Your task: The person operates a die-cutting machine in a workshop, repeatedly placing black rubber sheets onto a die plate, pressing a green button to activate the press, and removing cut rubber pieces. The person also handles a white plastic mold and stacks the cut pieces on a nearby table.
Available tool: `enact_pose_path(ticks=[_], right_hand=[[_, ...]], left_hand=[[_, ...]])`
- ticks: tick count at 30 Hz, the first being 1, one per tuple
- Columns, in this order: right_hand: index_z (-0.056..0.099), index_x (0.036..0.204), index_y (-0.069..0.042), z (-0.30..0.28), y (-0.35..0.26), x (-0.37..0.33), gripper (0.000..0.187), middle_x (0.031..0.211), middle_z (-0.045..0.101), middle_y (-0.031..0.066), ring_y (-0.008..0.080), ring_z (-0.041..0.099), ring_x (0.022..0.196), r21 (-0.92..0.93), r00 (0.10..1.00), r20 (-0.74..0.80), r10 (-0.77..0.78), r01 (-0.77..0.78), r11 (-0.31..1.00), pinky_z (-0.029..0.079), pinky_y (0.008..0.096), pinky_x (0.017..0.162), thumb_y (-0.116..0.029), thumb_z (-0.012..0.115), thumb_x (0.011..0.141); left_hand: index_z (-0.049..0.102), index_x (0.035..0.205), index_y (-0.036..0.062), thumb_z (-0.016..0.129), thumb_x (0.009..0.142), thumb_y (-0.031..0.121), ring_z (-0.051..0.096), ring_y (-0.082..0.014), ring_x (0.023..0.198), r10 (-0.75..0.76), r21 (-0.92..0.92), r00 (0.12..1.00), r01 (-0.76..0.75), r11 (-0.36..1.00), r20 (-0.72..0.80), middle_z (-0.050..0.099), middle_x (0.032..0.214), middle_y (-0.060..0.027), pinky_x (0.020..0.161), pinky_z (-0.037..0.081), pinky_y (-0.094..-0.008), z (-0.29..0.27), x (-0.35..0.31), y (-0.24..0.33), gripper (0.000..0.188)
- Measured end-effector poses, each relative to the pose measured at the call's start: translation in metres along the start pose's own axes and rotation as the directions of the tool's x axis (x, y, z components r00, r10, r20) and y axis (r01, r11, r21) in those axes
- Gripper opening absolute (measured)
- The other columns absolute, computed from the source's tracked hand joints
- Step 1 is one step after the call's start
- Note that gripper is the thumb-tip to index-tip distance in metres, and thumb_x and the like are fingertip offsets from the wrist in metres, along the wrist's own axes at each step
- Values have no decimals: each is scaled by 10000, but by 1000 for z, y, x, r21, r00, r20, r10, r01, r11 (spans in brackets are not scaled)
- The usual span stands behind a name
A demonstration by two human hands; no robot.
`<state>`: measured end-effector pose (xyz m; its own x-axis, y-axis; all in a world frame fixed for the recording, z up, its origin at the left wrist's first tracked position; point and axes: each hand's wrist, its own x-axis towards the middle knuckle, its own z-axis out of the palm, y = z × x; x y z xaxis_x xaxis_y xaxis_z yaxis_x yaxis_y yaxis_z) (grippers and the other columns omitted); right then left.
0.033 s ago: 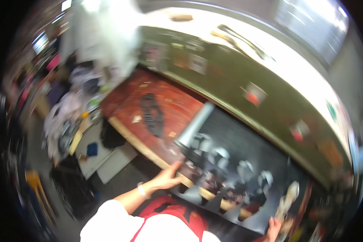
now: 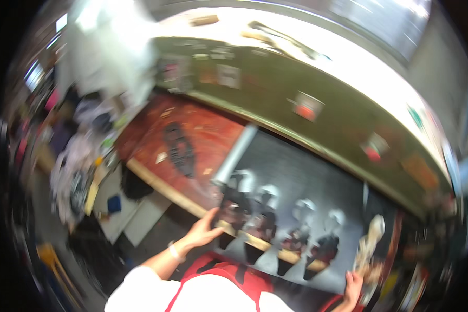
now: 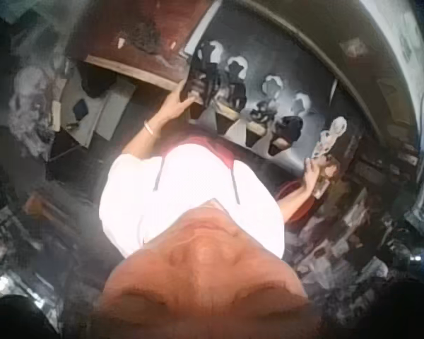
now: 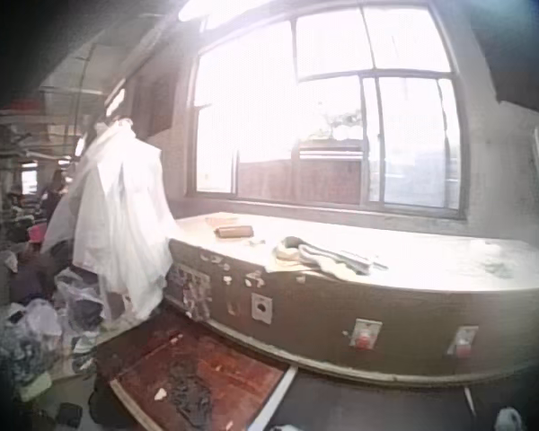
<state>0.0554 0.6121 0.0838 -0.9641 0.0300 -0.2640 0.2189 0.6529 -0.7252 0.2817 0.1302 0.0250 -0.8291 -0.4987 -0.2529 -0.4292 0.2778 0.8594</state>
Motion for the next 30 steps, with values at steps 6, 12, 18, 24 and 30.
enact_pose_path(ticks=[6, 12, 18, 24, 30], right_hand=[[619, 937, -11, 18, 45, -8, 223, 773, 637, 163, 307, 618, 692, -480, 724, -532, -440, 170, 861, 481, 404, 667, -181, 688, 810], [400, 1344, -3, 37, 17, 49, 876, 1206, 472, 297, 451, 483, 1111, -509, 833, -456, -312, 44, 860, 427, 508, 936, -331, 809, 642], [353, 1387, -46, 43, 42, 66, 973, 1292, 332, 319, 492, 307, 1221, -407, 857, -413, -307, 128, 904, 316, 559, 1029, -306, 808, 567], [306, 1427, -67, -2, 24, 64, 1036, 1325, 446, 175, 296, 465, 1228, 621, 950, -281, -132, 286, 730, 392, 412, 1029, -82, 833, 536], [281, 1447, -36, 2, 27, 51, 844, 1443, 319, 263, 502, 280, 1327, 835, 970, -36, -239, -102, -541, 227, 552, 1143, -338, 691, 774]], left_hand=[[473, 1293, 25, 428, 1007, 276, 543, -187, 901, -143, -244, 963, 86, 966, -228, 575, 974, -78, 859, 450, -317, -15, 15, -43, 384], [352, 1383, -9, 589, 936, 206, 519, -85, 630, -62, -115, 965, 33, 993, -254, 572, 786, -56, 521, 446, -242, -23, 163, 2, 550], [516, 1286, -10, 518, 946, 342, 585, -389, 1084, 317, 683, 849, 67, 728, -422, 608, 1176, -238, 911, 456, -426, -1, 205, 28, 489], [496, 1313, 9, 471, 972, 332, 568, -377, 1112, 381, 737, 818, 75, 672, -430, 580, 1237, -219, 933, 447, -416, 5, 200, 20, 470], [511, 1314, 37, 479, 969, 319, 568, -360, 1121, 362, 701, 800, 99, 706, -478, 585, 1230, -216, 945, 436, -400, 5, 203, 11, 447]])
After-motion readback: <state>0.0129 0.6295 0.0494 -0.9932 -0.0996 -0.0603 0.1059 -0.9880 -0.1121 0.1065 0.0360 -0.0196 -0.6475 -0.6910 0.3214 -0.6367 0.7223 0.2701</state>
